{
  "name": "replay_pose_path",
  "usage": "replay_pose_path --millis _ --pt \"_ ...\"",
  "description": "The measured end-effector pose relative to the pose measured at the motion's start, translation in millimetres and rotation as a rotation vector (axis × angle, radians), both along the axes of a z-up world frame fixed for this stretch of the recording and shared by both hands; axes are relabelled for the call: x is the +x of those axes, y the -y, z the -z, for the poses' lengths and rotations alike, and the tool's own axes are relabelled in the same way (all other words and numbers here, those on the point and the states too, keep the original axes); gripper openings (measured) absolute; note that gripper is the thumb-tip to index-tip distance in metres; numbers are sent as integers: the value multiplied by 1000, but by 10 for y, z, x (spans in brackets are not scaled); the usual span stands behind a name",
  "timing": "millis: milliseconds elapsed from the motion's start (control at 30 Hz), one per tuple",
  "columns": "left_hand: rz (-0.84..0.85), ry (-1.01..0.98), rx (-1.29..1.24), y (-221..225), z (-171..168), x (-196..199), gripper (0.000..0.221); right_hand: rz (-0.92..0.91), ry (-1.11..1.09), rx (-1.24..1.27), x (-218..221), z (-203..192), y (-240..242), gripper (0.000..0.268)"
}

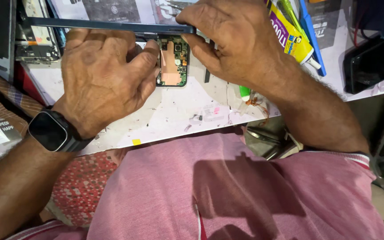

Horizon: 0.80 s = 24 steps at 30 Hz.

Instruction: The person uses tweezers to carefully remove a small internal component from a disassembled smartphone. They then align and press the phone's frame onto the main body to reassemble it. Finally, they use a screwdriver to fasten screws into the back of the device.

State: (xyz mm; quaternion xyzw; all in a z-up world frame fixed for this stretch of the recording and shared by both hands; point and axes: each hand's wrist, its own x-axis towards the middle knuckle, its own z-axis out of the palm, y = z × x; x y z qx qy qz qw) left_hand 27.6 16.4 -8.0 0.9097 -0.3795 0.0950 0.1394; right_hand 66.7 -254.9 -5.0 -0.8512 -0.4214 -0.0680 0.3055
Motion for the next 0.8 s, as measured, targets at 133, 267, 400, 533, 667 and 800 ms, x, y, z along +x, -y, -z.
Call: replay_pose_path --millis 133,267,400,533,667,800 --pt "-5 25 78 48 -33 17 11 -2 -12 6 0 8 8 25" --pt "-4 1 98 67 -49 23 15 -6 -7 13 -18 14 11 27" --pt "10 -3 41 22 -23 39 23 -3 -15 10 -18 6 1 26" --pt "11 -21 23 -12 40 9 36 0 19 4 -15 15 -2 26" --pt "6 -47 34 -20 76 -11 33 3 18 -5 -14 20 0 26" --pt "7 8 89 -2 53 -7 34 -2 -3 -3 -15 20 3 26"
